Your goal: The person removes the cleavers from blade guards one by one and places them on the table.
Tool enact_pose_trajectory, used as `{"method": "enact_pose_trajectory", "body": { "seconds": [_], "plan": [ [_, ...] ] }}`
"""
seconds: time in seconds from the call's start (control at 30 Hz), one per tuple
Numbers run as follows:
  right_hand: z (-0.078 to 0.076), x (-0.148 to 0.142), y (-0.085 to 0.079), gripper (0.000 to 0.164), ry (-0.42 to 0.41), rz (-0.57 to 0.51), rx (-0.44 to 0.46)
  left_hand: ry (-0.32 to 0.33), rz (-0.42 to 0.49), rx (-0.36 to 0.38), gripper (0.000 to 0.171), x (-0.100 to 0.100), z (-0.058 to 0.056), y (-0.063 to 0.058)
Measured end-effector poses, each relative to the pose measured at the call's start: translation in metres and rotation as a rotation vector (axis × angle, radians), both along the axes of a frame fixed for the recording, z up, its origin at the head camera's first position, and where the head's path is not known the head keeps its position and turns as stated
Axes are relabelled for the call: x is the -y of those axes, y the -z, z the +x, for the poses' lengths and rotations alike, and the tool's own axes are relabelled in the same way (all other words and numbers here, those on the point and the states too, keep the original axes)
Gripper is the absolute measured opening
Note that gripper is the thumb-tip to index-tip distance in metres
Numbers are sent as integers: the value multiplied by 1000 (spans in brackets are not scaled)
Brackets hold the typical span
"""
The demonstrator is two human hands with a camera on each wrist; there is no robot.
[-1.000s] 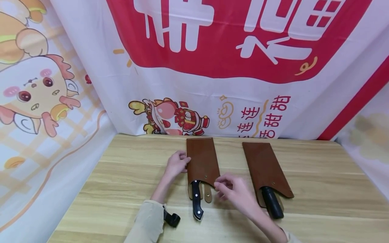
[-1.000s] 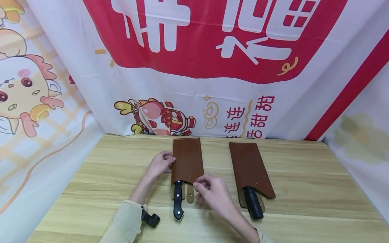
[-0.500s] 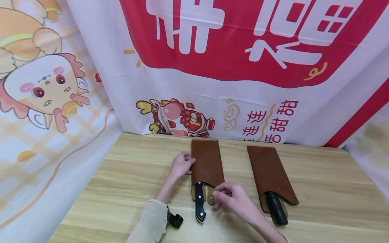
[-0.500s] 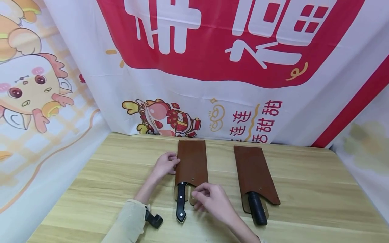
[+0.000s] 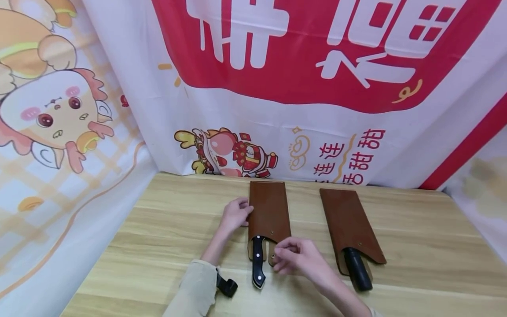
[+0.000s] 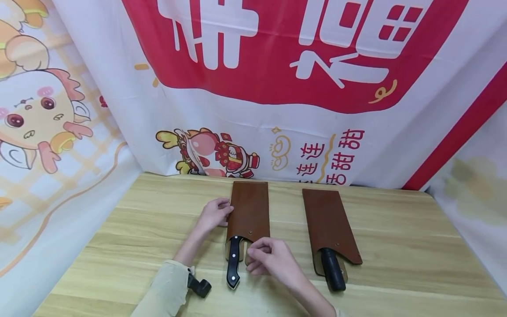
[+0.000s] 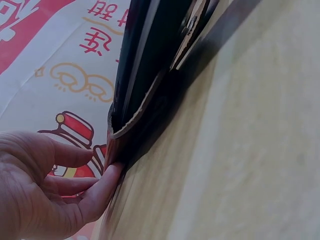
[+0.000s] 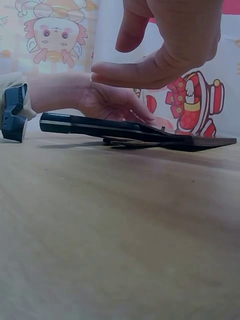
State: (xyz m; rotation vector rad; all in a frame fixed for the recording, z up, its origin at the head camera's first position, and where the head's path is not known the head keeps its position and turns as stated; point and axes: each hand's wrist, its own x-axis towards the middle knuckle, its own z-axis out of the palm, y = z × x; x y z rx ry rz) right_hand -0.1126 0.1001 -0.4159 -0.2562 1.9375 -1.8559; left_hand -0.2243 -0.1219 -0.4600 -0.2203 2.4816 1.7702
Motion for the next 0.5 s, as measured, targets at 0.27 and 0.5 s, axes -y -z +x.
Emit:
{"method": "enact_pose_trajectory", "body": {
  "seconds": [0.27,0.5],
  "plan": [
    [-1,4,3,29,-25,-31,44,18,5,-14,44,-2,0,-2],
    [2,6,9,30,-75,-52,90,26,0,-4,45,-2,2,-4]
  ]
}}
